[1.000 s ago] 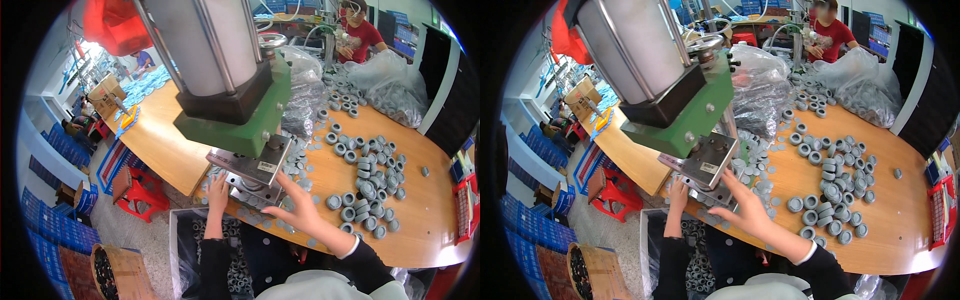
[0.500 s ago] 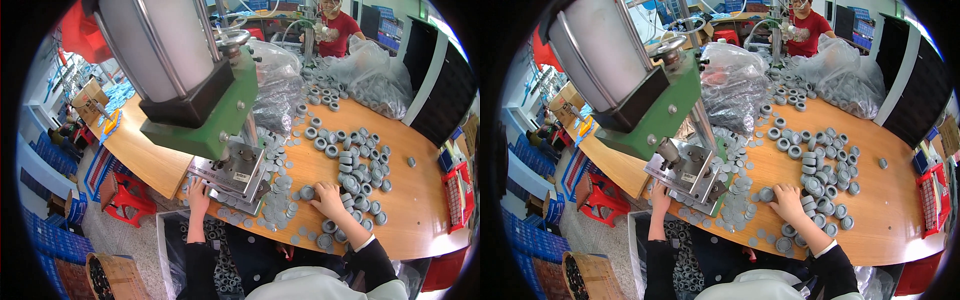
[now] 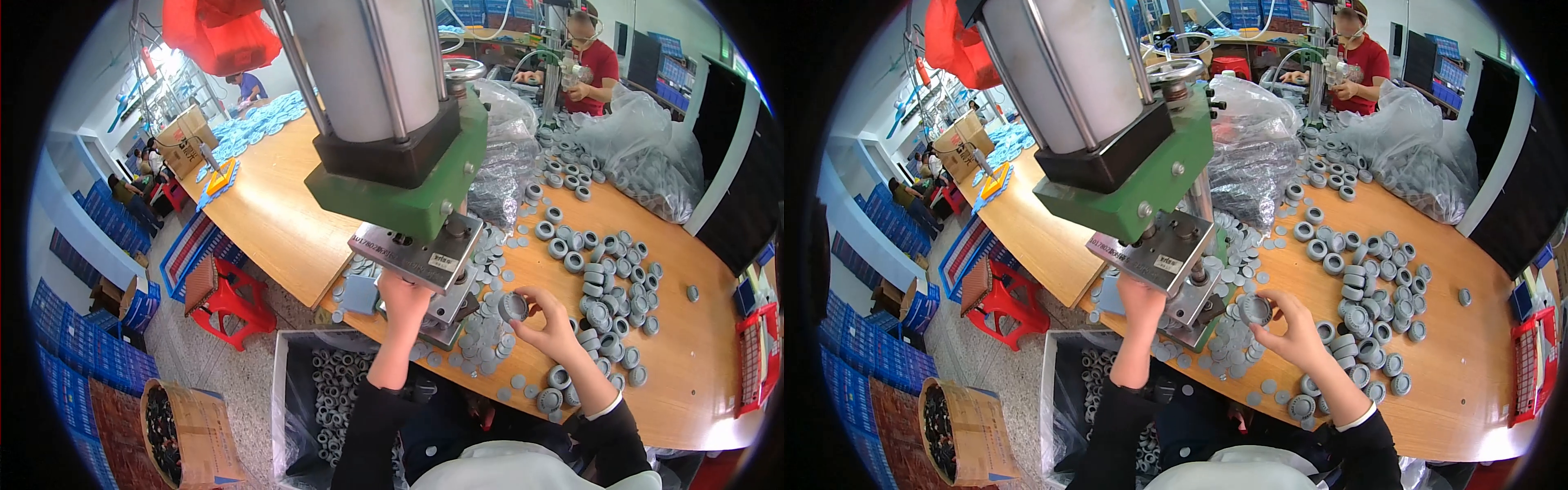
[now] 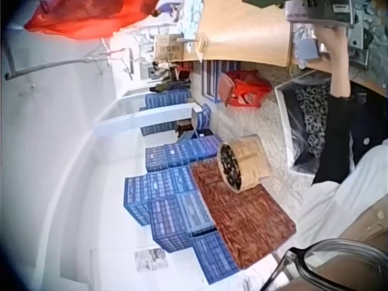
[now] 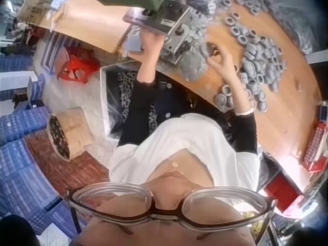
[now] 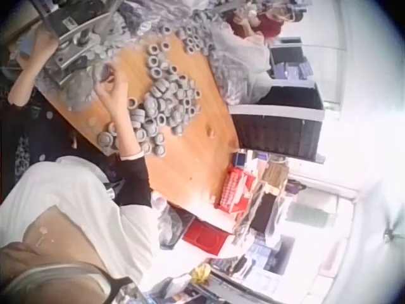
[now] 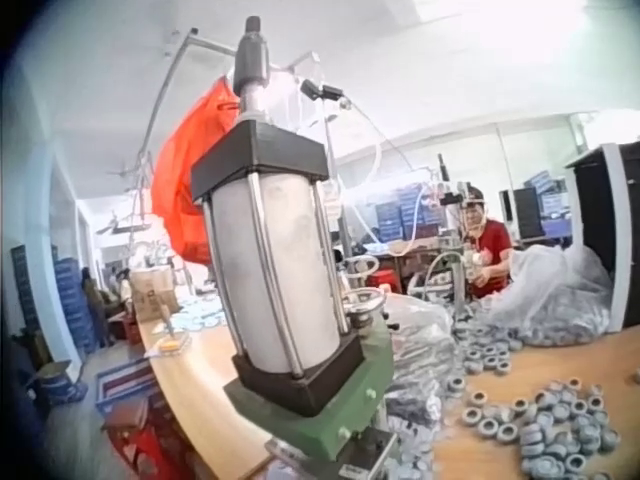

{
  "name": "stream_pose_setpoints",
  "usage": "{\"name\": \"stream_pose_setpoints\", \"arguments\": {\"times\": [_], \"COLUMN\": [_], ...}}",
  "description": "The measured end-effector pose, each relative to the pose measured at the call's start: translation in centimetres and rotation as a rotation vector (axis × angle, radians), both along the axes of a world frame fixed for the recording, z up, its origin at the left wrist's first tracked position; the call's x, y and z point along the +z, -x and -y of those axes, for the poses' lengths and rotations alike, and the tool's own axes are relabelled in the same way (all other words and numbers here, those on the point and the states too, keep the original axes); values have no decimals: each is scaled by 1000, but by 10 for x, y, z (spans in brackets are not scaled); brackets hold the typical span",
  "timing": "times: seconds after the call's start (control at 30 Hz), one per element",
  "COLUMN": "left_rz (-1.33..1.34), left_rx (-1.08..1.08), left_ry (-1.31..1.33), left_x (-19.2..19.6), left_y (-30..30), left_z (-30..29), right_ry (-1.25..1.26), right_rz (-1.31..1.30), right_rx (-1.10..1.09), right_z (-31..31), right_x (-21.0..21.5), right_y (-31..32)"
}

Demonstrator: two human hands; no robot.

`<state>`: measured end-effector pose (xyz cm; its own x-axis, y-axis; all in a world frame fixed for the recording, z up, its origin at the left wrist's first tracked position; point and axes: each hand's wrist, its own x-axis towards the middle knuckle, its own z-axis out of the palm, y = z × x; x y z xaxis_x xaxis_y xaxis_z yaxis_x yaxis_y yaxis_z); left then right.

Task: Placing plastic ring components and small discs into an industrial press machine and operating the press.

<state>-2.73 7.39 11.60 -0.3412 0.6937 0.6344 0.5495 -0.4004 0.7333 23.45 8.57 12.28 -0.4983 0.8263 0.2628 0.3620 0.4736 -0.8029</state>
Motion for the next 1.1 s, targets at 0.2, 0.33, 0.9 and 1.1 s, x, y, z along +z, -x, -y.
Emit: {"name": "stream_pose_setpoints", "arguments": {"times": [0.2, 0.33, 0.9, 1.1], "left_rz": [101, 237, -608, -623], "left_rx": [278, 548, 321, 335], "left_ry": [50, 97, 587, 541], "left_x": [-13, -66, -124, -129], "left_y": [-8, 32, 133, 125], "left_z": [37, 99, 29, 23], "right_ry": [-295, -335, -367, -158], "right_rz": [-164, -215, 47, 802], "right_rx": [25, -48, -201, -505], "right_z": [24, 16, 26, 4], "right_x": [18, 11, 1, -70], "right_y": [62, 106, 42, -71]}}
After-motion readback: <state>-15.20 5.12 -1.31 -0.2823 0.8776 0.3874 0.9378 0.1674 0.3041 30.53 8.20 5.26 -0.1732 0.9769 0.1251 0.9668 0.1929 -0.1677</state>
